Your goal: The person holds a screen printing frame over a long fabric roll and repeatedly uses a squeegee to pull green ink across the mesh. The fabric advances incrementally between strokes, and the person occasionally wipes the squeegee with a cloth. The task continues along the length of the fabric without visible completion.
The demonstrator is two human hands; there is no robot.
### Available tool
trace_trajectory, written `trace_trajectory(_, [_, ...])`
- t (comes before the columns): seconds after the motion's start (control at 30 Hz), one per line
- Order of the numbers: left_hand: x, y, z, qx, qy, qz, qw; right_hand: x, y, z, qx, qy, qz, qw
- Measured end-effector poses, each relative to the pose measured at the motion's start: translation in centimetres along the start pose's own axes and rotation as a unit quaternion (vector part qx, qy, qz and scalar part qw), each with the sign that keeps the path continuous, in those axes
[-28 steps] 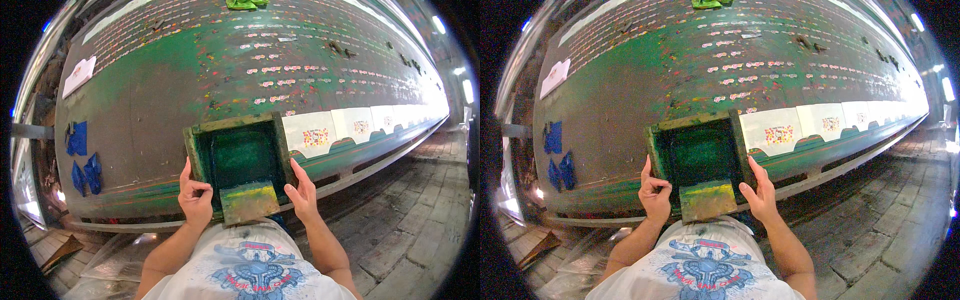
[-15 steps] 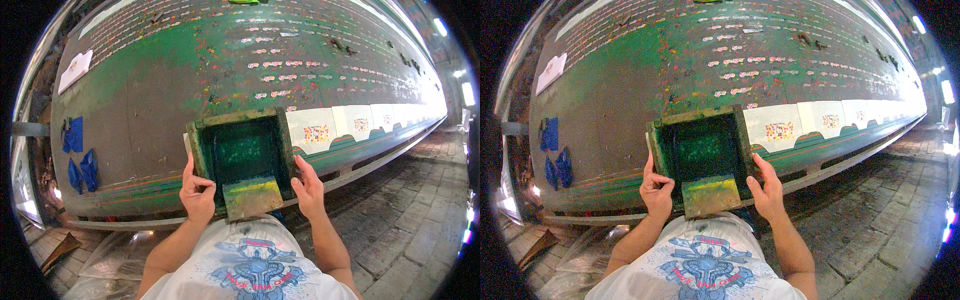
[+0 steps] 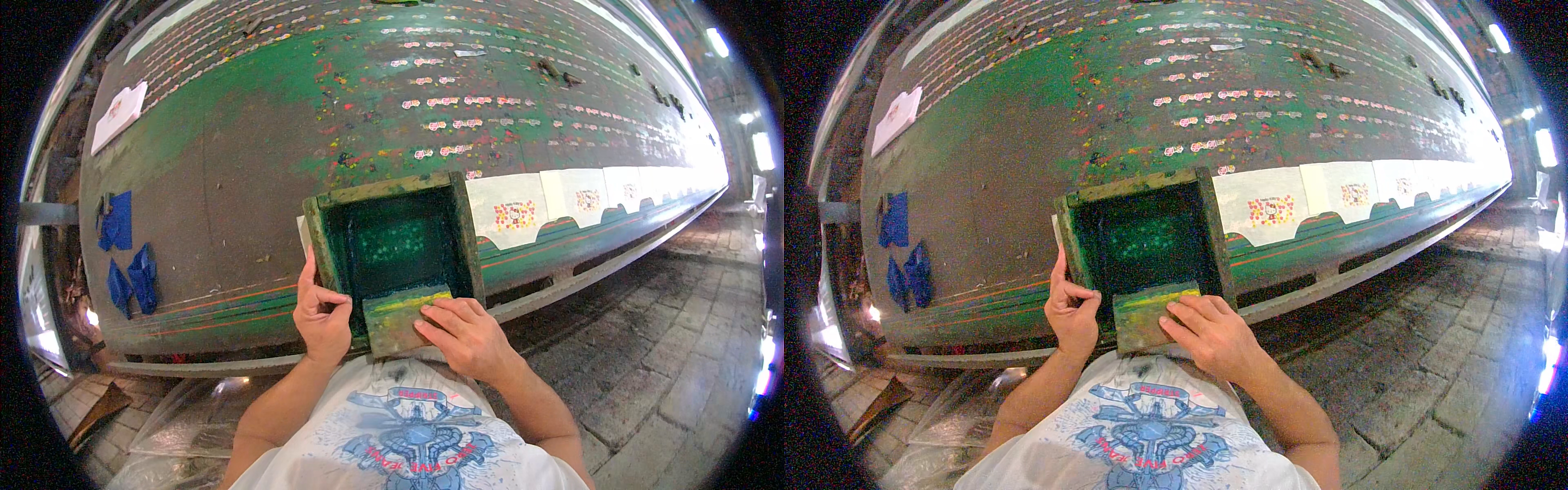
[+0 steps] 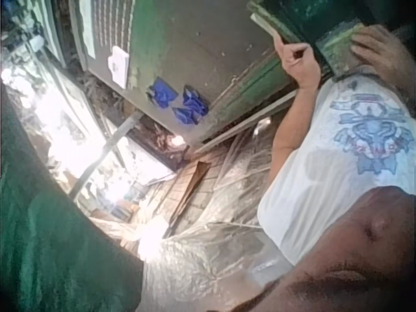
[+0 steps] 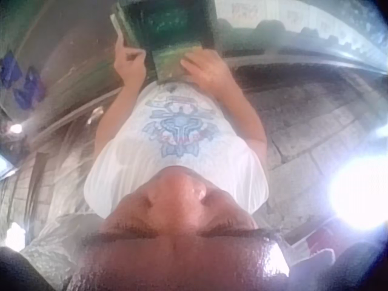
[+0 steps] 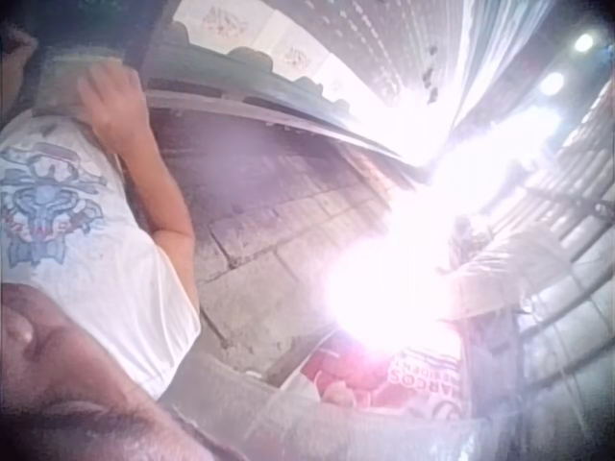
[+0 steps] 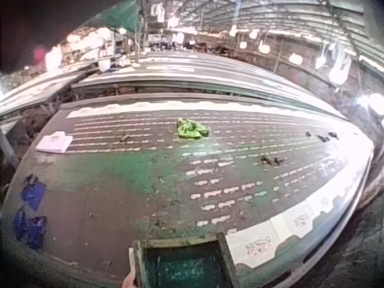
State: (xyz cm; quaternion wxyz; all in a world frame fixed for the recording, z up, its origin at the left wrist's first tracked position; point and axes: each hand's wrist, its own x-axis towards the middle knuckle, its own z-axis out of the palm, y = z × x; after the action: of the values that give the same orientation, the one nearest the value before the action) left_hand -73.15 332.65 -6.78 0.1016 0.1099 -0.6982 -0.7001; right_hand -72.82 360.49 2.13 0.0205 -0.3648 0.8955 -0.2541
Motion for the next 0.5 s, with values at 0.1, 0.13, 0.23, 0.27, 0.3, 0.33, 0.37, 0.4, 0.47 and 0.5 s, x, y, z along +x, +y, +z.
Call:
trace_trajectory(0.1, [0.1, -0.4, -0.4, 0.035, -0.015, 0.026, 0.999, 1.1, 0.5, -0.5, 0.014, 0.026, -0.028, 0.999])
trace_trajectory(0.13, [0.2, -0.3, -0.3, 0.051, -0.022, 0.040, 0.998, 1.6, 0.6, -0.8, 0.014, 0.023, -0.033, 0.999])
trace_trajectory(0.23, [0.3, 0.7, 0.6, -0.083, 0.037, -0.007, 0.996, 2.7, 1.0, -1.4, 0.016, 0.007, -0.053, 0.998])
trace_trajectory(0.27, [0.6, 1.7, 0.4, -0.044, 0.031, 0.017, 0.998, 2.7, 1.2, -1.5, 0.018, -0.002, -0.061, 0.998])
trace_trajectory(0.3, [1.4, 2.6, -0.2, -0.008, 0.030, 0.052, 0.998, 2.8, 1.5, -1.6, 0.020, -0.012, -0.071, 0.997])
trace_trajectory(0.33, [2.8, 3.6, -1.1, 0.027, 0.031, 0.086, 0.995, 2.8, 1.5, -1.7, 0.022, -0.012, -0.073, 0.997])
trace_trajectory(0.37, [4.3, 4.8, -1.9, 0.061, 0.036, 0.120, 0.990, 2.7, 1.6, -1.7, 0.023, -0.014, -0.078, 0.997])
trace_trajectory(0.4, [6.2, 7.2, -3.0, 0.115, 0.002, 0.223, 0.968, 2.7, 1.8, -1.8, 0.026, -0.016, -0.087, 0.996])
trace_trajectory(0.47, [9.3, 14.4, -3.2, 0.154, -0.037, 0.402, 0.902, 2.8, 2.1, -2.0, 0.029, -0.019, -0.105, 0.994])
trace_trajectory(0.5, [10.0, 18.5, -2.7, 0.140, -0.051, 0.479, 0.865, 2.6, 2.4, -1.8, 0.031, -0.020, -0.113, 0.993])
